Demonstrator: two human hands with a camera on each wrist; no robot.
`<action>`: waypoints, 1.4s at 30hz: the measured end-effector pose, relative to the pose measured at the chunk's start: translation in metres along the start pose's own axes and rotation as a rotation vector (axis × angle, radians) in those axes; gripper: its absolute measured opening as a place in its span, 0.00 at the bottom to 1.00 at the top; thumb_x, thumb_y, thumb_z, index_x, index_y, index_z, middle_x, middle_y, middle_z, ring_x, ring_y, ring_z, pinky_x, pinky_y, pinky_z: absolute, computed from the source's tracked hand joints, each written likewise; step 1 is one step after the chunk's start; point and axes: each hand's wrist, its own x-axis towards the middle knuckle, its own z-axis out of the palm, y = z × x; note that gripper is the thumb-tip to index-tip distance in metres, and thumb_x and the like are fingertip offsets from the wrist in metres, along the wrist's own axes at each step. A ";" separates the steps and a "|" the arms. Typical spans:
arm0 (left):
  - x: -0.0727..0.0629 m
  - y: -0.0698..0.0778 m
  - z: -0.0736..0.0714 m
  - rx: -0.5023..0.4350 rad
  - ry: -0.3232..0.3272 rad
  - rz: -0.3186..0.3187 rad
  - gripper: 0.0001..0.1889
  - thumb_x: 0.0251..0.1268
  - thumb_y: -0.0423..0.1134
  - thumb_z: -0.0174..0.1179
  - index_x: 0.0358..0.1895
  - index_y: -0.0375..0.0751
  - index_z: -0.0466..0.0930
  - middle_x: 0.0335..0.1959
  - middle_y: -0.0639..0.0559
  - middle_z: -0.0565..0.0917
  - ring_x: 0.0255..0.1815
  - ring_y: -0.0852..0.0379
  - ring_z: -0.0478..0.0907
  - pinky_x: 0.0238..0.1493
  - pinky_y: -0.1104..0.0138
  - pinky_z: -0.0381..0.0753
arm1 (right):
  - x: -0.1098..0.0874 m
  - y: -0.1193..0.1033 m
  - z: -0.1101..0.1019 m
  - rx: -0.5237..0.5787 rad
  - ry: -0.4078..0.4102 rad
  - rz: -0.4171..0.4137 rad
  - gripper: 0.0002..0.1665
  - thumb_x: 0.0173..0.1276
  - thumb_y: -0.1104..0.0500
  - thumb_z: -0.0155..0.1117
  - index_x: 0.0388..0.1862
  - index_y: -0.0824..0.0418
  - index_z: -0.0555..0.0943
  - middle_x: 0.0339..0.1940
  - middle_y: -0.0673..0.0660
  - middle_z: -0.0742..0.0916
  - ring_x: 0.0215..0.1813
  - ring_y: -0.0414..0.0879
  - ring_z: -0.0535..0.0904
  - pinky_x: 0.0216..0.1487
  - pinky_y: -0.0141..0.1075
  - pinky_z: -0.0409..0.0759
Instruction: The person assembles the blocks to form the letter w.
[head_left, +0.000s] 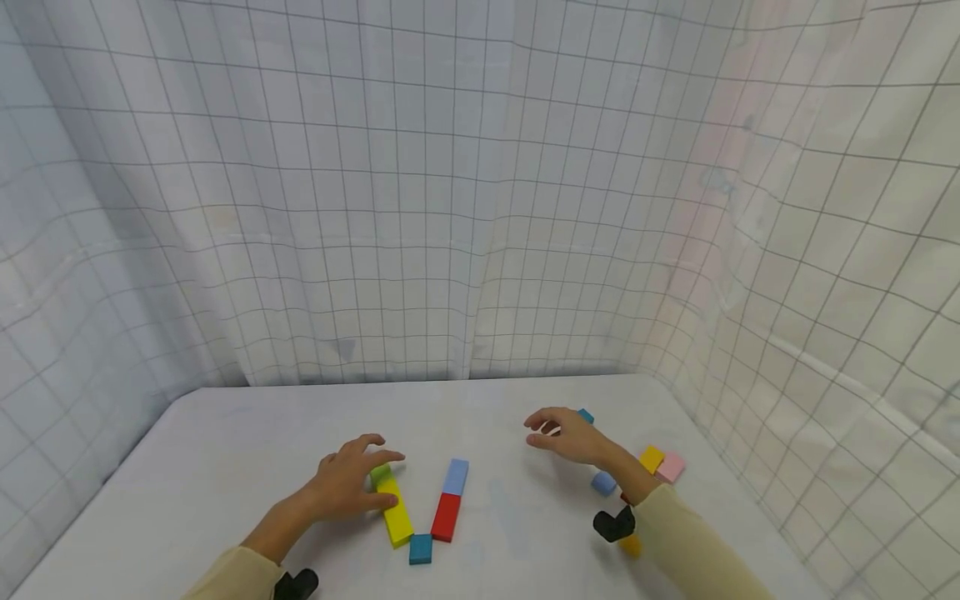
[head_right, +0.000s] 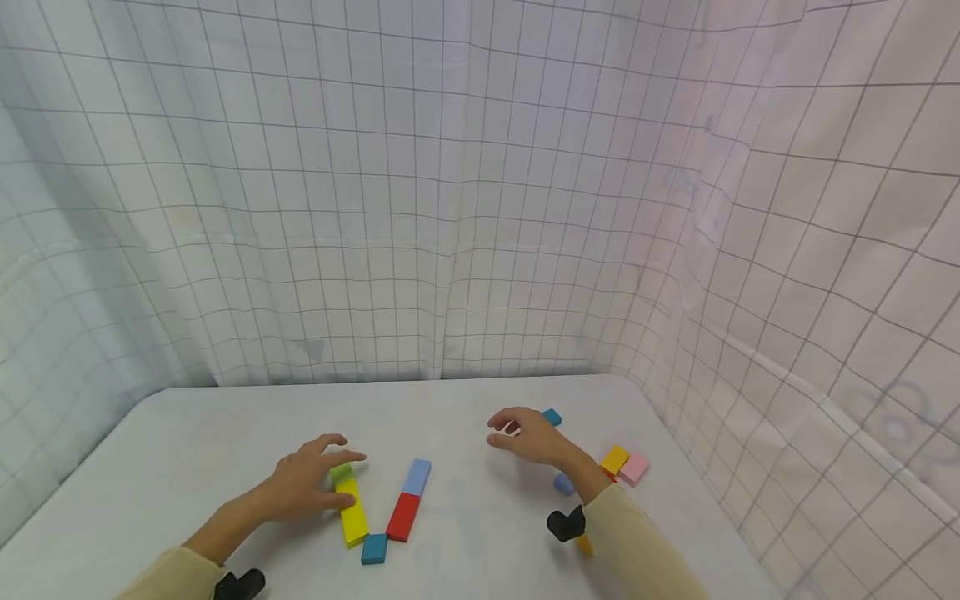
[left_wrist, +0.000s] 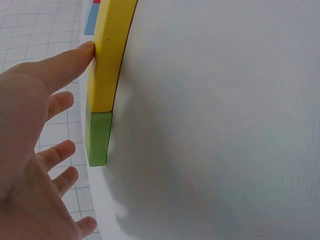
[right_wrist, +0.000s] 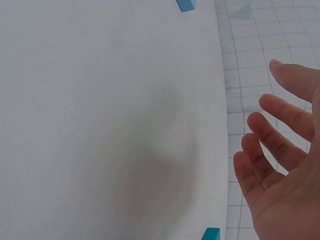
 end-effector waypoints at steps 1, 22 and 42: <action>0.000 0.000 0.000 -0.006 0.004 0.002 0.31 0.57 0.56 0.76 0.64 0.54 0.83 0.68 0.39 0.72 0.66 0.33 0.68 0.58 0.26 0.66 | -0.001 0.001 -0.001 0.003 -0.001 0.001 0.24 0.77 0.50 0.66 0.61 0.66 0.82 0.59 0.61 0.84 0.57 0.53 0.78 0.58 0.49 0.80; 0.027 0.040 0.030 -0.171 -0.099 0.229 0.27 0.65 0.54 0.71 0.64 0.49 0.82 0.67 0.47 0.75 0.67 0.40 0.71 0.62 0.37 0.73 | -0.027 0.031 -0.056 -0.071 0.091 0.077 0.21 0.76 0.49 0.65 0.60 0.61 0.83 0.57 0.59 0.85 0.58 0.57 0.79 0.57 0.52 0.81; 0.033 0.051 0.033 -0.118 -0.195 0.301 0.23 0.71 0.52 0.67 0.63 0.46 0.84 0.64 0.53 0.76 0.64 0.48 0.74 0.64 0.45 0.75 | -0.081 0.098 -0.092 -0.131 0.175 0.373 0.26 0.70 0.50 0.71 0.60 0.65 0.82 0.54 0.61 0.84 0.54 0.57 0.77 0.55 0.50 0.82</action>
